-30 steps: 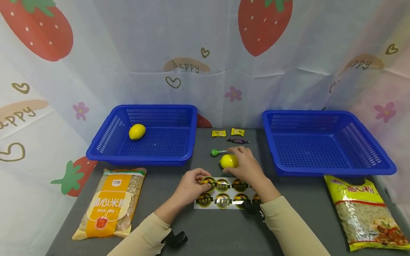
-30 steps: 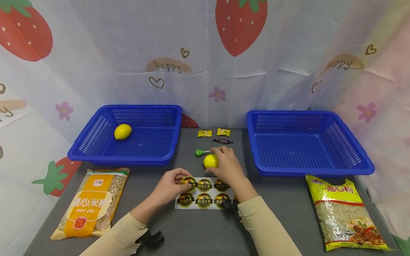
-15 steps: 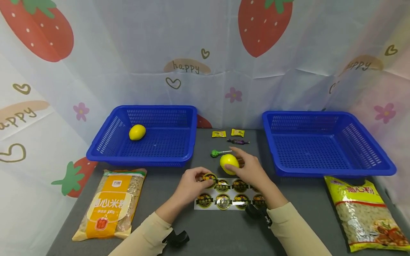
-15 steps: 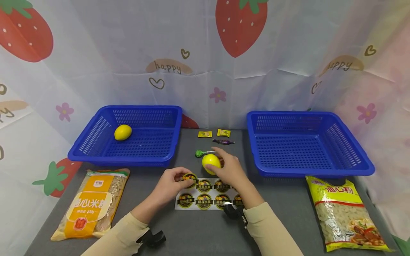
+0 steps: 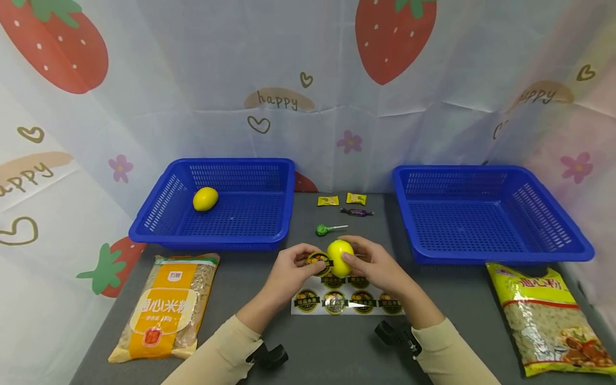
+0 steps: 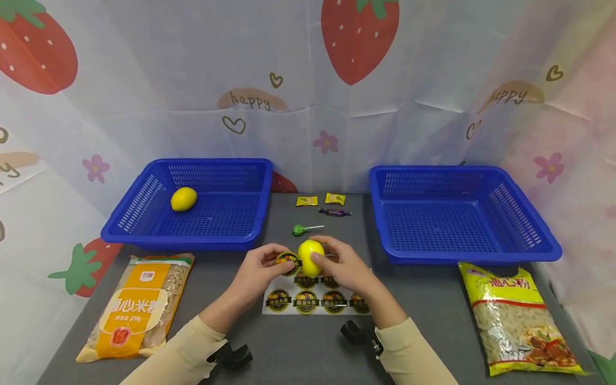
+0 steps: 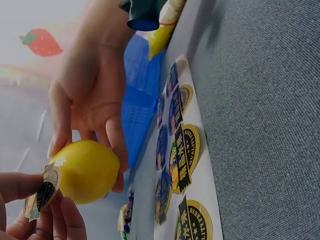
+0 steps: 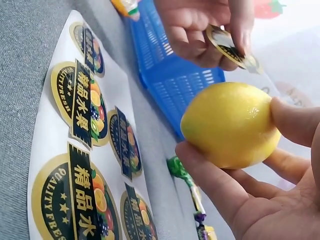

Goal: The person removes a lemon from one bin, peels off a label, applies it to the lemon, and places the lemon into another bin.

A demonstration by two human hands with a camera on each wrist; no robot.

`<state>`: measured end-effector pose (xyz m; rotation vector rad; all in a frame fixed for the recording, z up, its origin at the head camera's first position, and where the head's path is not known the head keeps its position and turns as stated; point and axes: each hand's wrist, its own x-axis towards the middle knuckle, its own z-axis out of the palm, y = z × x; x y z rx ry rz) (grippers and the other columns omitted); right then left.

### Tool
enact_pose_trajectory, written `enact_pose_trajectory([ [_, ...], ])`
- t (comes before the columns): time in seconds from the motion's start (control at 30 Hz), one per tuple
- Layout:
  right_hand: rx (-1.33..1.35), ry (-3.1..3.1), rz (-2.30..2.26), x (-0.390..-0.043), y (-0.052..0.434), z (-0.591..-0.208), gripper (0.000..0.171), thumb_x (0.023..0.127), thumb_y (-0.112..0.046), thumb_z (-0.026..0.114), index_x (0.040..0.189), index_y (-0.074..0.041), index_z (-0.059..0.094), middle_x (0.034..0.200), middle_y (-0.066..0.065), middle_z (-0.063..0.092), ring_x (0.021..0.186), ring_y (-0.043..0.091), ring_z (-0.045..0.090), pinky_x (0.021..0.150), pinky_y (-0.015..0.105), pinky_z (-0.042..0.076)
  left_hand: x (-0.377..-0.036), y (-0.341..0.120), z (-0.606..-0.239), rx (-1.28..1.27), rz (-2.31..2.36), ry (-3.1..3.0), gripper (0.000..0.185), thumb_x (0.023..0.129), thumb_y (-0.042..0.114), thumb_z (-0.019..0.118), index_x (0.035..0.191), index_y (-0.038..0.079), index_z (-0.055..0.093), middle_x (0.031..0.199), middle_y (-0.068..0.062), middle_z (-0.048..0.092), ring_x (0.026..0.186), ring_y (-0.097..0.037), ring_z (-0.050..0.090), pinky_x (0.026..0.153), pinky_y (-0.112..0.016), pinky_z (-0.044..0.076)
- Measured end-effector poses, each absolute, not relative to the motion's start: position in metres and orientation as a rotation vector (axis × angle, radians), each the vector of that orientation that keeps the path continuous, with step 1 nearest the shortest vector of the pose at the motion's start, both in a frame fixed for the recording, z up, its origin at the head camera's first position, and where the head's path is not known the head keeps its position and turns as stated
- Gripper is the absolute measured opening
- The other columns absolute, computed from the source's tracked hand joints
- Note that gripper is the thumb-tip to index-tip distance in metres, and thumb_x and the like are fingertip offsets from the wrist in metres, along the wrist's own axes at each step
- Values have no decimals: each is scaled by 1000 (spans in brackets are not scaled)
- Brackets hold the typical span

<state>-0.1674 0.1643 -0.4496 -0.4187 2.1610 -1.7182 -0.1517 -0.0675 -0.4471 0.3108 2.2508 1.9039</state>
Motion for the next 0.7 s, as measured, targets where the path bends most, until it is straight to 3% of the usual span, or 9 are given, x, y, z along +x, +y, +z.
enact_pose_trajectory([
  [0.7,-477,2153,-1709,-157,161,-444,52,105,-32,55,151,-10,43,148,20,49,129,39,55,96,49,56,-151,-61,-448,301,1942,2223,24,94,14,73,114,1,69,107,-14,73,93,-16,70,83,-26,58],
])
